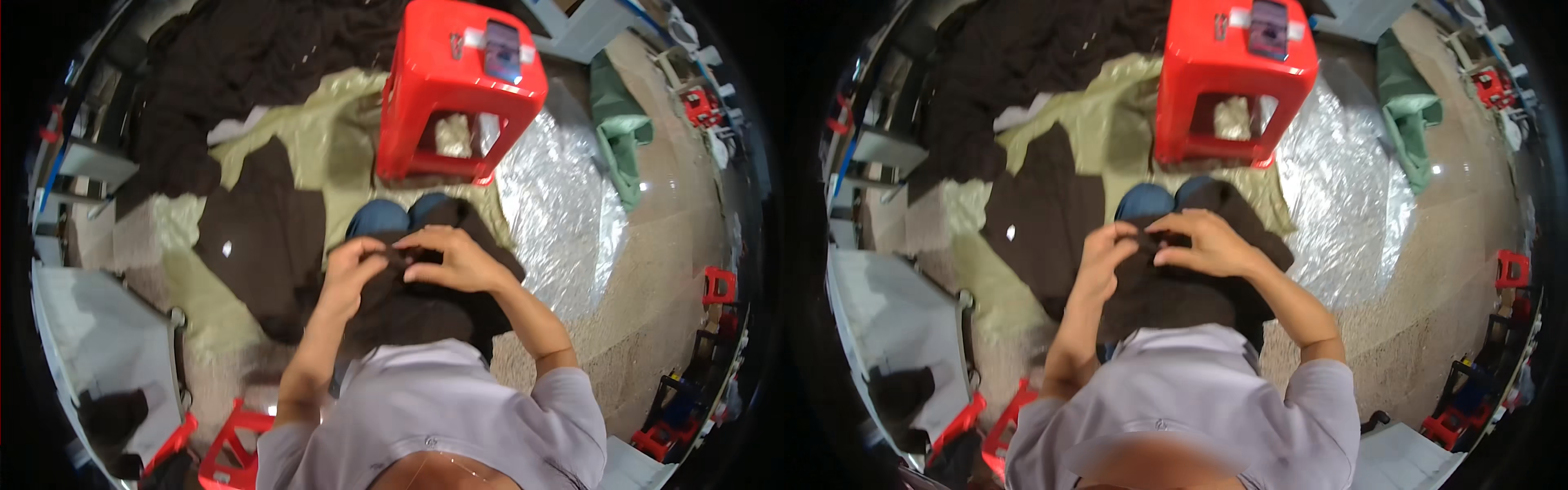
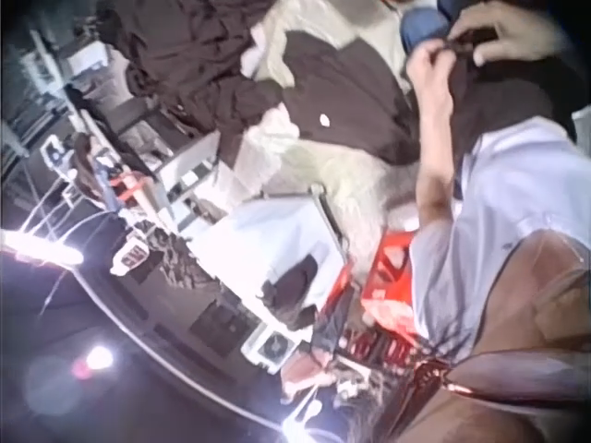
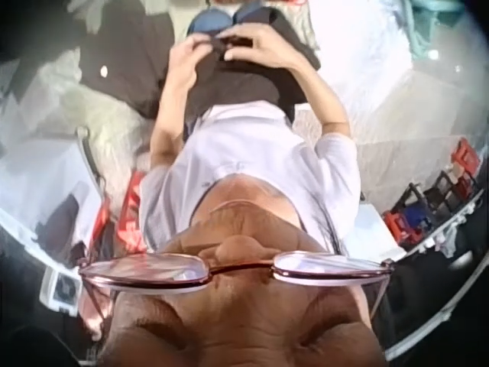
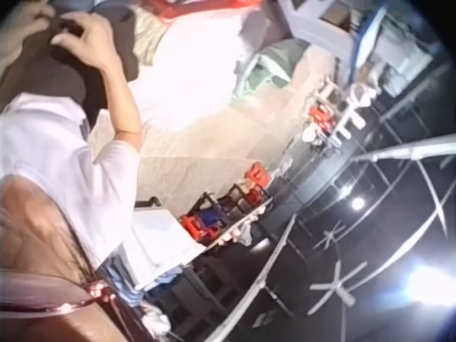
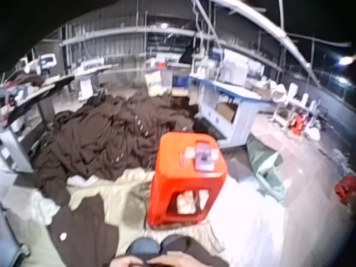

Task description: Inspecting and removing loose threads or lint from pre-cut pieces of brown fabric.

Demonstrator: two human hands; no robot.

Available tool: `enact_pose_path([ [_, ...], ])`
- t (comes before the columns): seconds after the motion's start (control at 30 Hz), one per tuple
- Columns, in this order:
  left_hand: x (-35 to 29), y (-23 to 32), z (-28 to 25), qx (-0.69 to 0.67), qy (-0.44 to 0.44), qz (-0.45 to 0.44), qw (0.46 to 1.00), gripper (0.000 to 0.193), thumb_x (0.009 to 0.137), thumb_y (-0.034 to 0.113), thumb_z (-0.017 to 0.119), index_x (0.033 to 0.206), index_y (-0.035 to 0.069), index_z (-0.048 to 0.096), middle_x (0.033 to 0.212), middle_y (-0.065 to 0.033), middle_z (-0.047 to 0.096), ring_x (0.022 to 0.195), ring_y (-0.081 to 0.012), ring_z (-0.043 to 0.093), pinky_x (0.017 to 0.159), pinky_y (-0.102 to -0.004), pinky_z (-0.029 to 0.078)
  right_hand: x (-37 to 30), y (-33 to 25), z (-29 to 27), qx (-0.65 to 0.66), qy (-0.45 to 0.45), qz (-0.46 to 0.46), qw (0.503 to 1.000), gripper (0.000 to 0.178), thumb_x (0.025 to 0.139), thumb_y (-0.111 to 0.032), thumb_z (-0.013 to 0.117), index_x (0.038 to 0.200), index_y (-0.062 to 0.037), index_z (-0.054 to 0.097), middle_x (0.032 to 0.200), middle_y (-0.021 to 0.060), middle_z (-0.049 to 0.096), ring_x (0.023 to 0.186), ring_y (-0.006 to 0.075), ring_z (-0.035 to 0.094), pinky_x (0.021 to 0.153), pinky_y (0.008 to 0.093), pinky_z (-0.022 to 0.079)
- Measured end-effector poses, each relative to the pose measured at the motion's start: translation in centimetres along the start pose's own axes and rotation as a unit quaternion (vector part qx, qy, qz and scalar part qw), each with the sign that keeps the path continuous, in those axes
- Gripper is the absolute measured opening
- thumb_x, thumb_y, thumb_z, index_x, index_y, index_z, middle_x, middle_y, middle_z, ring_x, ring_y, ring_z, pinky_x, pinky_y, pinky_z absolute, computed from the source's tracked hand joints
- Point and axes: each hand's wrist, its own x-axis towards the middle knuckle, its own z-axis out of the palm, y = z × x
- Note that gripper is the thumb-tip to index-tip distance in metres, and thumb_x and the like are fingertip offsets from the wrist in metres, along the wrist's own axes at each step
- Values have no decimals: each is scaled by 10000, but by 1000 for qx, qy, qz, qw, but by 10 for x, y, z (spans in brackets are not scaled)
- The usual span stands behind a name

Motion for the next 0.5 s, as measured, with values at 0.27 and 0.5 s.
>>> enact_pose_path([
  [0.27, -27, -1, -4, -8, -13, 13, 1000, 139, 847, -36, 665, 985, -19, 657, 943, -43, 675, 815, -78, 623, 740, -205, 494, -6, -23, 48, 48, 90, -9, 995, 277, 850, -98, 724, 1100, -9, 643, 958, 98, 660, 869, 167, 636, 770, 284, 497],
  [0.5, -41, 4, -13, 77, -8, -35, 996, 187, 843, -1, 721, 1019, -8, 659, 912, -25, 684, 789, -63, 629, 726, -192, 505, -9, -21, 62, 26, 131, 68, 989, 72, 909, -67, 634, 922, 2, 616, 697, 97, 572, 632, 109, 523, 578, 270, 429],
])
